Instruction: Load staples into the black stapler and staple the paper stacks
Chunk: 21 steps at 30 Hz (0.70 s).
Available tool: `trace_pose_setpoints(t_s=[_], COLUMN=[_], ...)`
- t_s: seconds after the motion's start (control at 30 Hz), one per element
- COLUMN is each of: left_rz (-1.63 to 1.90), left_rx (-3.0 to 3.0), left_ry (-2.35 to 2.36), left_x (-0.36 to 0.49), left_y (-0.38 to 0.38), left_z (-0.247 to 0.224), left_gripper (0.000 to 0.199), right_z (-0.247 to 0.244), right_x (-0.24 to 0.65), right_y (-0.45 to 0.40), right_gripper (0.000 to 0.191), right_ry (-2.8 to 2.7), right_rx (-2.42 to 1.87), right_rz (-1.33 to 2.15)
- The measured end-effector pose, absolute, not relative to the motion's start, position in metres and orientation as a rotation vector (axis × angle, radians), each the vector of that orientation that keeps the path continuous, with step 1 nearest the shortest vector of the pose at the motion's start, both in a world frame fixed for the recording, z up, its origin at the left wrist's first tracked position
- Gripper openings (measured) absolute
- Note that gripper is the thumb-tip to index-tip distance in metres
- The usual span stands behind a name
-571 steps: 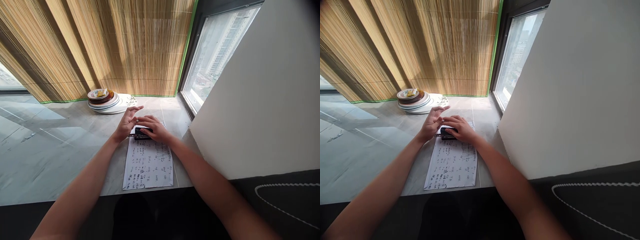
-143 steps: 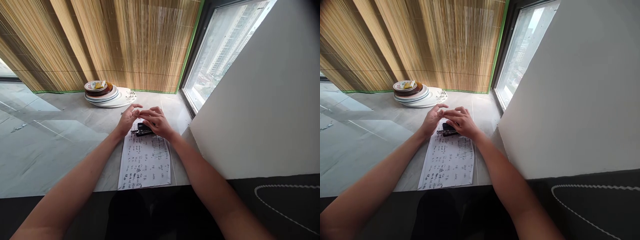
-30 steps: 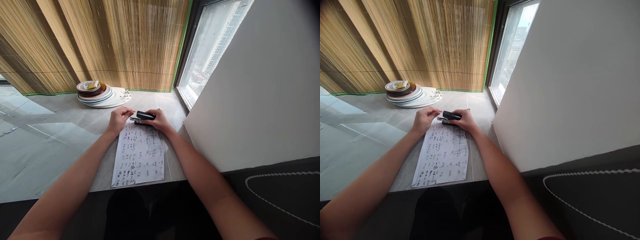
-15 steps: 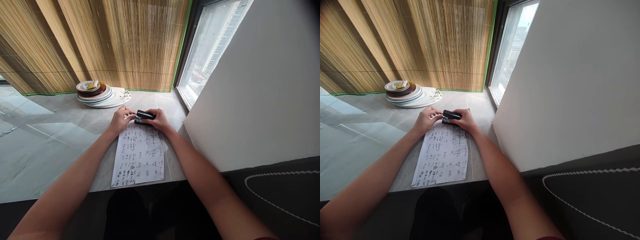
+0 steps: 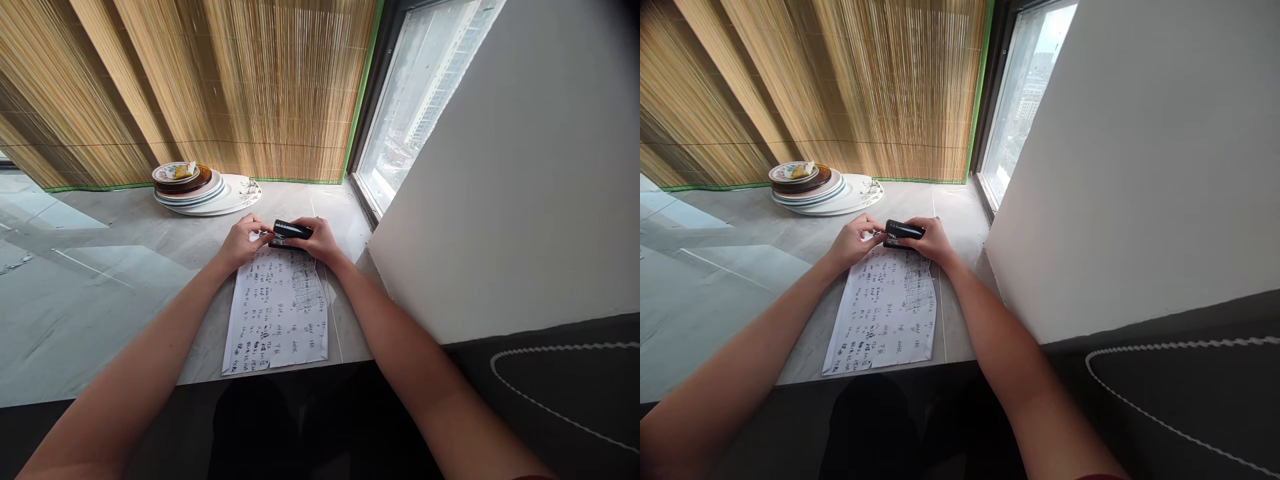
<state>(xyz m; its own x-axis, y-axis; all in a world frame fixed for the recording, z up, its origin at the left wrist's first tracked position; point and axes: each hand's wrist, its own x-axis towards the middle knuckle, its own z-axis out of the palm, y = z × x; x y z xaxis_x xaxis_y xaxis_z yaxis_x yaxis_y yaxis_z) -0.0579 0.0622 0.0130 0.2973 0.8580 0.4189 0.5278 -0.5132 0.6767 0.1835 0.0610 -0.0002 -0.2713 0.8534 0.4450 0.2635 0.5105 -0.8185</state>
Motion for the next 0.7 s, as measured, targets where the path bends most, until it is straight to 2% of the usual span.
trace_pose_setpoints(t_s=[0.43, 0.6, 0.7], left_rz=[1.073, 1.137, 1.055], left_rx=[2.155, 2.009, 1.991], left_ry=[1.189, 1.041, 0.990], left_x=[-0.070, -0.070, -0.068], left_y=[0.063, 0.058, 0.055], left_z=[0.012, 0.016, 0.017], left_gripper=[0.040, 0.036, 0.033], right_z=[0.003, 0.006, 0.008], right_x=[0.197, 0.203, 0.202], right_y=[0.063, 0.062, 0.061], right_gripper=[0.034, 0.034, 0.033], right_ry=[-1.770, -1.728, -1.785], right_rx=[-0.902, -0.850, -0.742], right_rz=[0.816, 0.899, 0.983])
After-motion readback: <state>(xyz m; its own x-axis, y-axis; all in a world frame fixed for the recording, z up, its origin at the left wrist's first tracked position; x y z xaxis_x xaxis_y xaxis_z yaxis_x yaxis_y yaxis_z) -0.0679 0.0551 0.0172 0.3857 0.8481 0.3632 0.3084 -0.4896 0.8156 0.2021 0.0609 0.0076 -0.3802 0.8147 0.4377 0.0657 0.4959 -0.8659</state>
